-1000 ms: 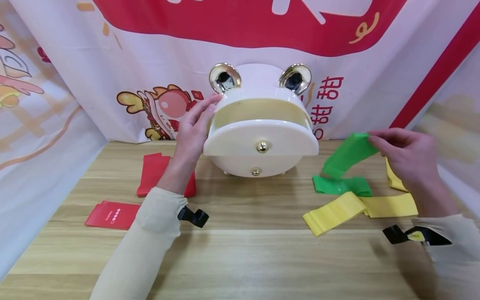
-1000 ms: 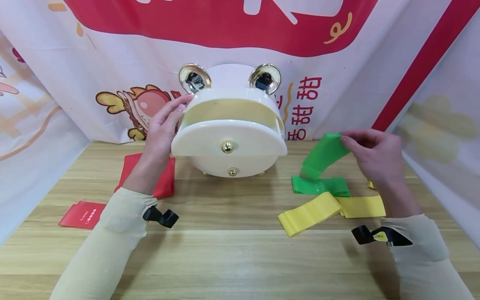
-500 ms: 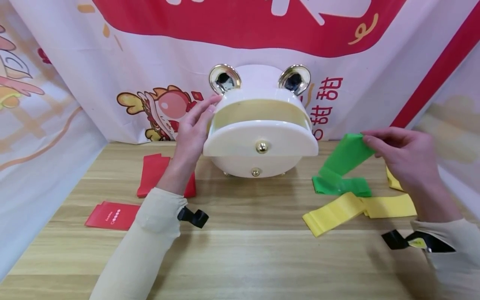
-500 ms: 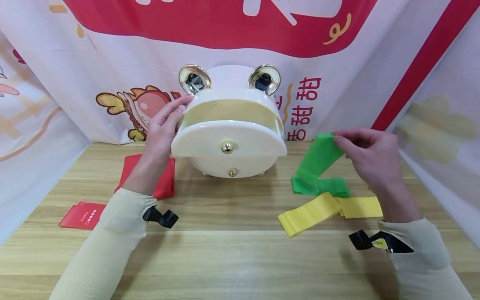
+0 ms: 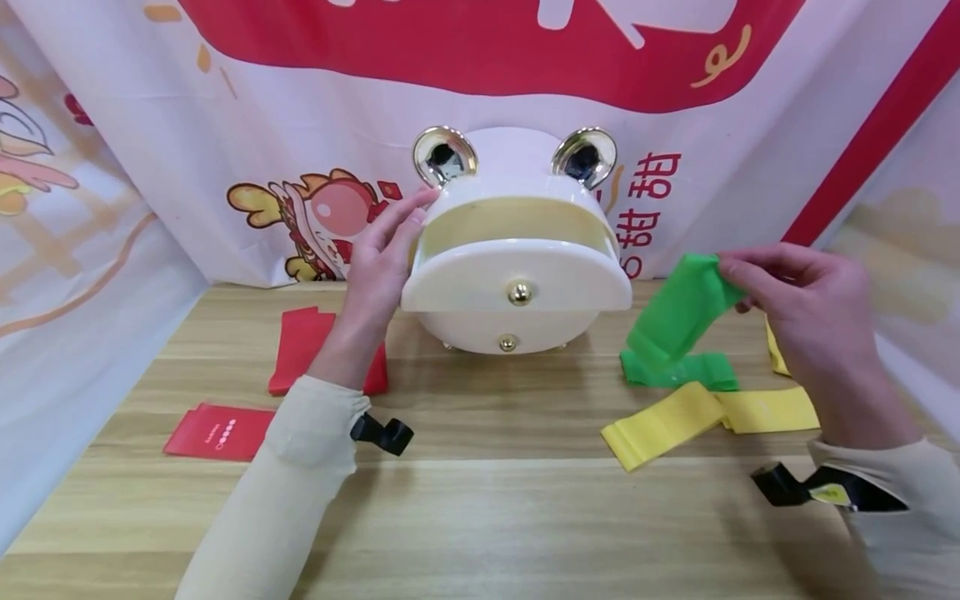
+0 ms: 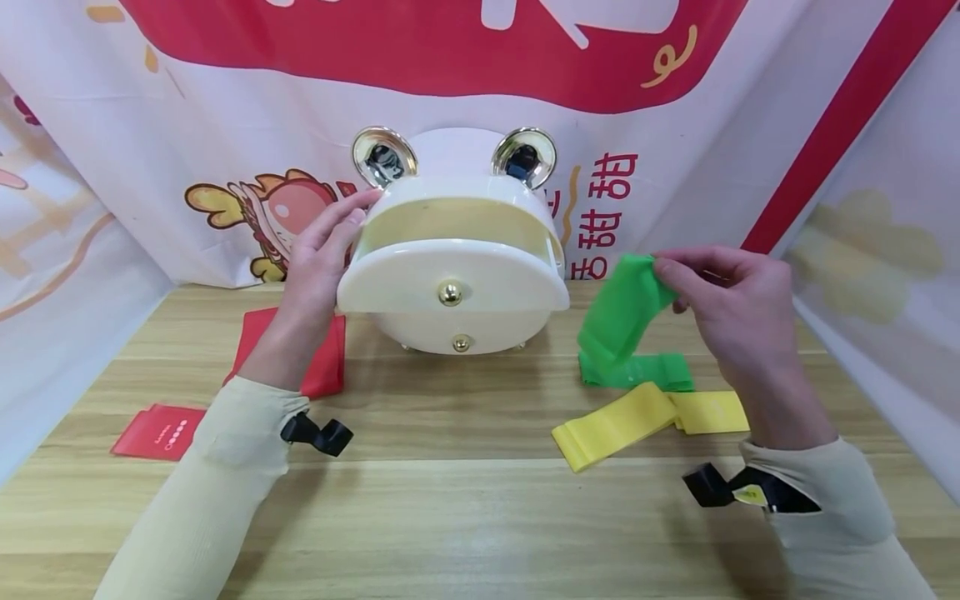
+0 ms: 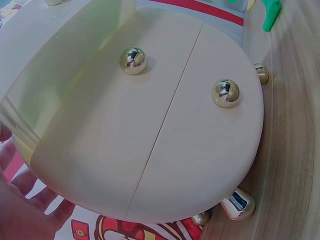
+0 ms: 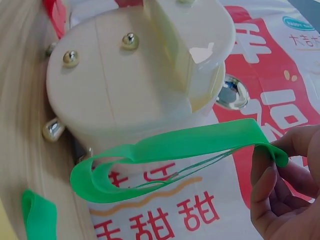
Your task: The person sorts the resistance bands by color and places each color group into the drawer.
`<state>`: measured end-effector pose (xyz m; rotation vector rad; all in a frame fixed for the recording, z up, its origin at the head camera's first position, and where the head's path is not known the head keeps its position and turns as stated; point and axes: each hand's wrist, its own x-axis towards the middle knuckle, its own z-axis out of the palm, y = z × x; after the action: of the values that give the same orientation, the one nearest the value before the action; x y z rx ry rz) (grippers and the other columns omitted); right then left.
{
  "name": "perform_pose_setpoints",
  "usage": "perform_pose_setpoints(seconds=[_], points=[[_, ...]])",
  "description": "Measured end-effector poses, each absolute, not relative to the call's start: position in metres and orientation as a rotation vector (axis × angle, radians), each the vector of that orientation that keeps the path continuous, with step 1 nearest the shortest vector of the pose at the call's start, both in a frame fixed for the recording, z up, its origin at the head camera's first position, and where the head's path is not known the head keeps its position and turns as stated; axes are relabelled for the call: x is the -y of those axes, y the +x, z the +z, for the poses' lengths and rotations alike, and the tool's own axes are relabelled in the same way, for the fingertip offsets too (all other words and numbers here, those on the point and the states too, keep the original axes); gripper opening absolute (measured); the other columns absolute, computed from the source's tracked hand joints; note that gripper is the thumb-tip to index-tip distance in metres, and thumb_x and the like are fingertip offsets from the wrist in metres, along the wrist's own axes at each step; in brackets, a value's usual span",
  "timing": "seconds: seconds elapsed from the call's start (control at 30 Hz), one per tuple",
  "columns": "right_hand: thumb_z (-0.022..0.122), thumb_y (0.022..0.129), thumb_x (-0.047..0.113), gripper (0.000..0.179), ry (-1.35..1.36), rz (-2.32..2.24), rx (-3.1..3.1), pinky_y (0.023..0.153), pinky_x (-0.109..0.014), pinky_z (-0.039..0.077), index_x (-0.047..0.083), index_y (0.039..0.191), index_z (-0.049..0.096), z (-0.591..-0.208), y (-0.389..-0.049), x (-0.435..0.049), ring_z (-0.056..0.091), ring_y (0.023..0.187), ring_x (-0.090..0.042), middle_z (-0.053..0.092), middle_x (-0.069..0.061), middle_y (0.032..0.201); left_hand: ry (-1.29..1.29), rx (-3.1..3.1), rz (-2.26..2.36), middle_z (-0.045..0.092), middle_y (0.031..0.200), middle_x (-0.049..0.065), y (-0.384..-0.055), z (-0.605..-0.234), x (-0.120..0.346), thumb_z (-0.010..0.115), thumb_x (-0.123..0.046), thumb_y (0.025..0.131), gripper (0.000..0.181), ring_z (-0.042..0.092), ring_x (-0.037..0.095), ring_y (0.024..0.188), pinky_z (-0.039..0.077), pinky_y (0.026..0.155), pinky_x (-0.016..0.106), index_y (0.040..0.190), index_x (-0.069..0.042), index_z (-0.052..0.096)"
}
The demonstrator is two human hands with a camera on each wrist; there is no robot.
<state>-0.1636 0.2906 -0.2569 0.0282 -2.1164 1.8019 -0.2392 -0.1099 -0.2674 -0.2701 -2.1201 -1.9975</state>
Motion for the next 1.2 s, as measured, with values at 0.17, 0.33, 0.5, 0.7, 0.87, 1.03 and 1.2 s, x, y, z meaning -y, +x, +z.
perform_pose_setpoints(seconds=[0.17, 0.33, 0.5, 0.7, 0.87, 1.03, 1.2], points=[[0.085, 0.091, 0.021, 0.026, 0.031, 1.904, 2.049, 0.067, -0.015, 0.06, 0.007, 0.112, 0.083, -0.244, -0.161, -0.282, 0.069, 0.071, -0.011, 0.08, 0.005, 0.096, -0.267, 2.126, -1.997, 0.054, 0.158, -0.016, -0.239, -0.267, 0.11, 0.057, -0.039, 0.11, 0.035, 0.049, 0.009, 0.146, 0.051, 0.118, 0.041, 0.143, -0.035, 0.067], [0.087, 0.088, 0.026, 0.031, 0.022, 1.885, 2.023, 0.068, -0.015, 0.061, 0.008, 0.113, 0.083, -0.228, -0.164, -0.272, 0.072, 0.074, -0.011, 0.08, 0.003, 0.1, -0.259, 2.117, -1.998, 0.054, 0.159, -0.016, -0.24, -0.267, 0.11, 0.057, -0.038, 0.11, 0.035, 0.048, 0.008, 0.147, 0.05, 0.118, 0.04, 0.143, -0.034, 0.067], [0.088, 0.086, 0.035, 0.041, -0.014, 1.816, 2.051, 0.069, -0.015, 0.061, 0.01, 0.118, 0.082, -0.209, -0.166, -0.262, 0.074, 0.079, -0.012, 0.077, 0.003, 0.106, -0.274, 2.085, -2.006, 0.057, 0.156, -0.013, -0.242, -0.268, 0.11, 0.057, -0.035, 0.11, 0.034, 0.052, 0.01, 0.143, 0.053, 0.114, 0.035, 0.142, -0.031, 0.069], [0.091, 0.081, 0.04, 0.049, -0.02, 1.82, 2.064, 0.059, -0.017, 0.059, 0.009, 0.118, 0.082, -0.184, -0.171, -0.247, 0.072, 0.073, -0.015, 0.078, 0.001, 0.108, -0.257, 2.063, -2.017, 0.058, 0.156, -0.012, -0.242, -0.268, 0.112, 0.058, -0.033, 0.11, 0.034, 0.052, 0.008, 0.144, 0.051, 0.115, 0.034, 0.141, -0.029, 0.07], [0.095, 0.078, 0.033, 0.047, 0.047, 1.884, 1.964, 0.066, -0.017, 0.062, 0.006, 0.115, 0.082, -0.167, -0.174, -0.234, 0.072, 0.075, -0.017, 0.078, -0.004, 0.107, -0.258, 2.075, -2.026, 0.058, 0.156, -0.013, -0.242, -0.268, 0.112, 0.057, -0.034, 0.11, 0.034, 0.052, 0.009, 0.143, 0.052, 0.115, 0.036, 0.141, -0.031, 0.069], [0.096, 0.077, 0.031, 0.048, 0.095, 1.901, 1.932, 0.067, -0.018, 0.062, 0.004, 0.115, 0.082, -0.153, -0.177, -0.222, 0.072, 0.084, -0.019, 0.076, -0.007, 0.11, -0.252, 2.1, -2.016, 0.057, 0.156, -0.013, -0.242, -0.268, 0.111, 0.057, -0.036, 0.11, 0.034, 0.051, 0.01, 0.143, 0.052, 0.115, 0.037, 0.142, -0.033, 0.068], [0.094, 0.08, 0.03, 0.045, 0.178, 1.862, 1.925, 0.072, -0.017, 0.062, 0.005, 0.115, 0.081, -0.146, -0.178, -0.207, 0.074, 0.089, -0.02, 0.075, -0.007, 0.114, -0.251, 2.117, -2.006, 0.057, 0.156, -0.013, -0.241, -0.267, 0.11, 0.057, -0.037, 0.11, 0.035, 0.051, 0.01, 0.143, 0.052, 0.116, 0.039, 0.143, -0.033, 0.068]])
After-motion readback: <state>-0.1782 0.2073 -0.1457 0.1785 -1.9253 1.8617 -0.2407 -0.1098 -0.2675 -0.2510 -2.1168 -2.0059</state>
